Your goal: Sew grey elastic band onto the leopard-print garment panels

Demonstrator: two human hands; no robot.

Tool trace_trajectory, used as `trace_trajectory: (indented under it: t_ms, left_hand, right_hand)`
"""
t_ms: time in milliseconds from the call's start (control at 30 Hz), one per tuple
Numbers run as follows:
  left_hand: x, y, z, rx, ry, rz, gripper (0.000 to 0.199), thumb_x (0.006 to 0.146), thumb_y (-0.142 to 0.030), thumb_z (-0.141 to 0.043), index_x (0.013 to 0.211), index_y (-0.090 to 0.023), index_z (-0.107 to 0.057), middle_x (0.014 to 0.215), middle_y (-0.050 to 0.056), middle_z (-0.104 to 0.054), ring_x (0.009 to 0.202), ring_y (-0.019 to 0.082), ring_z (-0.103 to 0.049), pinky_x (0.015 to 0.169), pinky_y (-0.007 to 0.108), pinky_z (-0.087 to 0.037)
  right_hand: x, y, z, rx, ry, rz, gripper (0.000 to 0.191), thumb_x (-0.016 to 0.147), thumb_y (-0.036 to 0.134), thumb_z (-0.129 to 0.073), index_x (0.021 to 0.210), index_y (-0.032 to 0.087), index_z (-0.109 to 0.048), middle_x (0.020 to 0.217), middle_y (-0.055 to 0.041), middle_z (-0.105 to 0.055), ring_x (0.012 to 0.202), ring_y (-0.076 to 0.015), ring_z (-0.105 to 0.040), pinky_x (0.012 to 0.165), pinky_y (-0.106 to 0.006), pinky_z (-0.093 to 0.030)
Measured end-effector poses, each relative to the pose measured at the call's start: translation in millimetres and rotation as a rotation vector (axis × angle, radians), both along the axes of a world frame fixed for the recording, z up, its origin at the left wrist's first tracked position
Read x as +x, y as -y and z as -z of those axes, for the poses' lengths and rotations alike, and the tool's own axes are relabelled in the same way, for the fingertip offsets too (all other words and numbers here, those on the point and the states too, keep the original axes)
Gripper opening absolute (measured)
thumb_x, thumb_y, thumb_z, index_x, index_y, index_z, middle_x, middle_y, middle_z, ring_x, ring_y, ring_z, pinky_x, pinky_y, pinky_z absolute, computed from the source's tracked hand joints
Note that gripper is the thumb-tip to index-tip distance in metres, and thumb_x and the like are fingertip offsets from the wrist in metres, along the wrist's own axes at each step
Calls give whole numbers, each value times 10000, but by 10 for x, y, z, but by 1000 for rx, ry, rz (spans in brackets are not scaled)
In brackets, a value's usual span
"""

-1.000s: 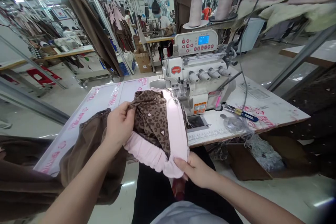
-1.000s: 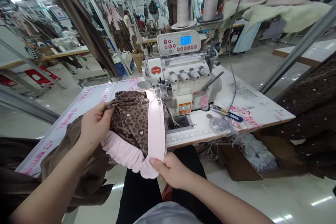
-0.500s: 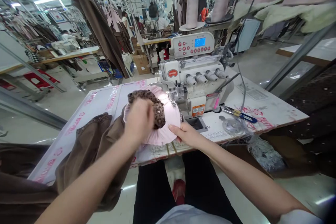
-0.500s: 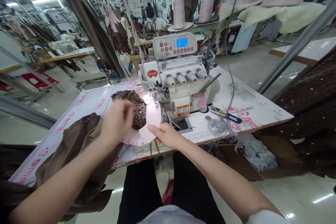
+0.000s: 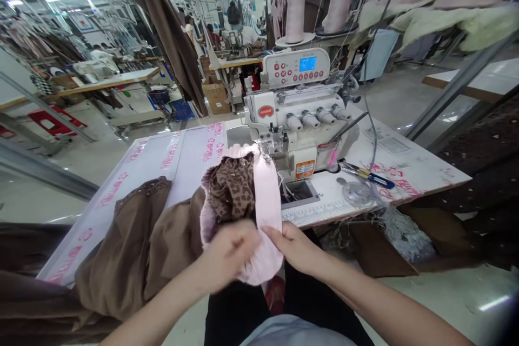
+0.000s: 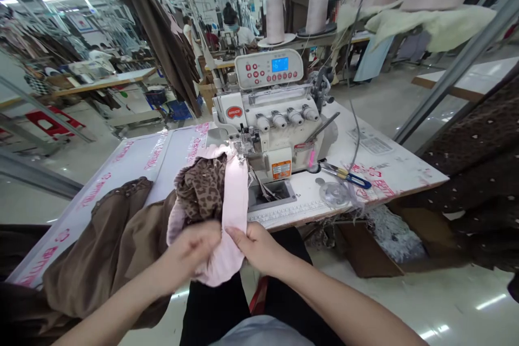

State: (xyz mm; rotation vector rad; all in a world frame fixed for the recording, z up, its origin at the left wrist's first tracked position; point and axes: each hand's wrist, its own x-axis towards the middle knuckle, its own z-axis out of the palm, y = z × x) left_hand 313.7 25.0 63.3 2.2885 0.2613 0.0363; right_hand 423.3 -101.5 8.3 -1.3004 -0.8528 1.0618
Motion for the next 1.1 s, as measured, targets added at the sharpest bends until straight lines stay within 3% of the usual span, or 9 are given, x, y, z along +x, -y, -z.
trace_trajectory:
  t_ms: [67,133,300,567,633,700,833,967,1100]
  left_hand:
    - [146,-169,110,285,227,-405,270,844,-410,-445,863,-153,-523,904,82,-581,889,208,-547,776,310,-438]
    - [278,-342,195,551,218,-587,328,789,-344,-529,1023,-117,-494,994,141,-572,1006,273,-521,837,375,-416]
    - [285,-565,121,665,-3,-522,194,826,-167,-363,931,-162,-527,729,65,-615,703,230,-600,638,311,-435]
    - [495,-809,-201,694,282,-606,295,777,-140,-382,1021,-156,-546,909,82,-627,901,248,-587,786,349,-453]
    - [500,-672,-228,698,383,-560,319,779,-177,-409,1071,-135,-532,1033,113,-596,1028,254,-539,889,381,-425]
    - [434,-414,-221,687,411,-354,479,756,-220,-461,1226,-126,-437,1253,137,-489,1197,257,-420,990,406,-360]
    - [346,31,-101,734,154,-61,791,677,-198,-496,1398,-115,-181,1463,128,-219,1337,285,-209,982,517,-332]
    - [464,-39,-25,816,88,-108,697,667,-96,-460,1351,-94,-327,1426,124,-309,1313,270,-282,971,491,-358]
    - [529,-261,-159,783,94,-47,685,615,-12,-428,1294,-104,-438,1363,102,-424,1251,230,-395,1007,385,-372]
  right_hand:
    - [-28,-6,0,-2,50,-5,537,816,626,-410,593,143,-476,523,22,-421,489,-81,-375,456,-204,-302]
    - [-32,-24,-3,-9,92,-32,554,831,631,-373,557,155,-445,467,32,-385,442,-78,-356,418,-204,-269]
    - [-32,-27,59,-35,107,-18,558,850,619,-353,557,154,-447,449,34,-386,421,-74,-356,401,-198,-251]
    - [310,-268,58,-76,1,85,566,772,666,-447,523,158,-444,398,41,-410,369,-66,-358,372,-191,-235]
    - [382,-329,10,-75,-38,99,551,754,659,-481,521,162,-435,384,52,-394,346,-57,-329,358,-189,-219]
    - [416,-366,-46,-84,-98,76,538,743,655,-498,531,165,-436,370,62,-380,318,-49,-293,340,-188,-190]
    - [394,-426,-172,-128,-184,44,540,722,659,-509,536,155,-455,350,52,-404,287,-42,-290,315,-182,-158]
    - [299,-404,-272,-48,-155,51,530,744,647,-477,590,141,-486,450,10,-508,340,-58,-395,346,-180,-288]
    - [424,-92,-257,19,115,17,393,851,515,-408,813,148,-540,683,-33,-608,508,-109,-531,473,-223,-425]
